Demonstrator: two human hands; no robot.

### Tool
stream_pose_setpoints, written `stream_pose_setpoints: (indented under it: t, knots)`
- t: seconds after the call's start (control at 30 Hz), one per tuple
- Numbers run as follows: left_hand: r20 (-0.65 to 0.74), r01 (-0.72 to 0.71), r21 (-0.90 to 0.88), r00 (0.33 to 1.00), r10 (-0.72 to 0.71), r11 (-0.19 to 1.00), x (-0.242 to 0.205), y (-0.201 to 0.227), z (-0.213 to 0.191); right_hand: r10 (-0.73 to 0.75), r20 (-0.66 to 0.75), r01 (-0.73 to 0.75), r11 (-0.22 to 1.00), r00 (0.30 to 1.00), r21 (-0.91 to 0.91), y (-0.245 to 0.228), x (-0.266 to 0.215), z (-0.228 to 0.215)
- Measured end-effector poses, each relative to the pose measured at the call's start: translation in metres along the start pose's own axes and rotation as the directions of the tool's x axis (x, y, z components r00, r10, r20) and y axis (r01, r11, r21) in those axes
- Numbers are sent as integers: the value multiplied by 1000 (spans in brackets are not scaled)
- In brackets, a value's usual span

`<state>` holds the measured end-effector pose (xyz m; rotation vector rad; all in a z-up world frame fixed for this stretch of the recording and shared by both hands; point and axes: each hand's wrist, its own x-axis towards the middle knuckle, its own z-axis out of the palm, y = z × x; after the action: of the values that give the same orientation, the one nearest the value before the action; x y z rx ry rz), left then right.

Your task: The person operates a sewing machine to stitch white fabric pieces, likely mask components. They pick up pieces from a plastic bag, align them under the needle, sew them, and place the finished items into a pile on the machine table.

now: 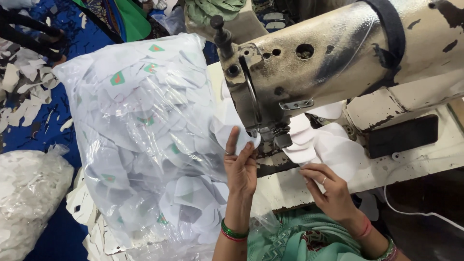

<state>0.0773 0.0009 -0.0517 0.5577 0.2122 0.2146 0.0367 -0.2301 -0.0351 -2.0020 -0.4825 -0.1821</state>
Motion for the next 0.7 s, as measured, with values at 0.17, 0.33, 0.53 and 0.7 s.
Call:
stream_pose_setpoints:
  t: [0.17, 0.33, 0.53, 0.7]
  knots:
    - [10, -162, 187, 987, 163, 969, -17, -4, 23, -59, 39, 58, 998, 998, 19, -1, 2, 10]
    - [236, -393, 466, 919, 316, 793, -40, 3, 26, -12, 102, -4, 987, 995, 159, -10, 20, 33]
    - [382, -364, 629, 914, 134, 687, -57, 0, 9, 63, 124, -103, 931, 990, 351, -9, 57, 87]
    - [240, -412, 716, 903, 356, 564, -36, 1, -31, 305, 291, -401, 410, 907, 819, -1, 64, 113]
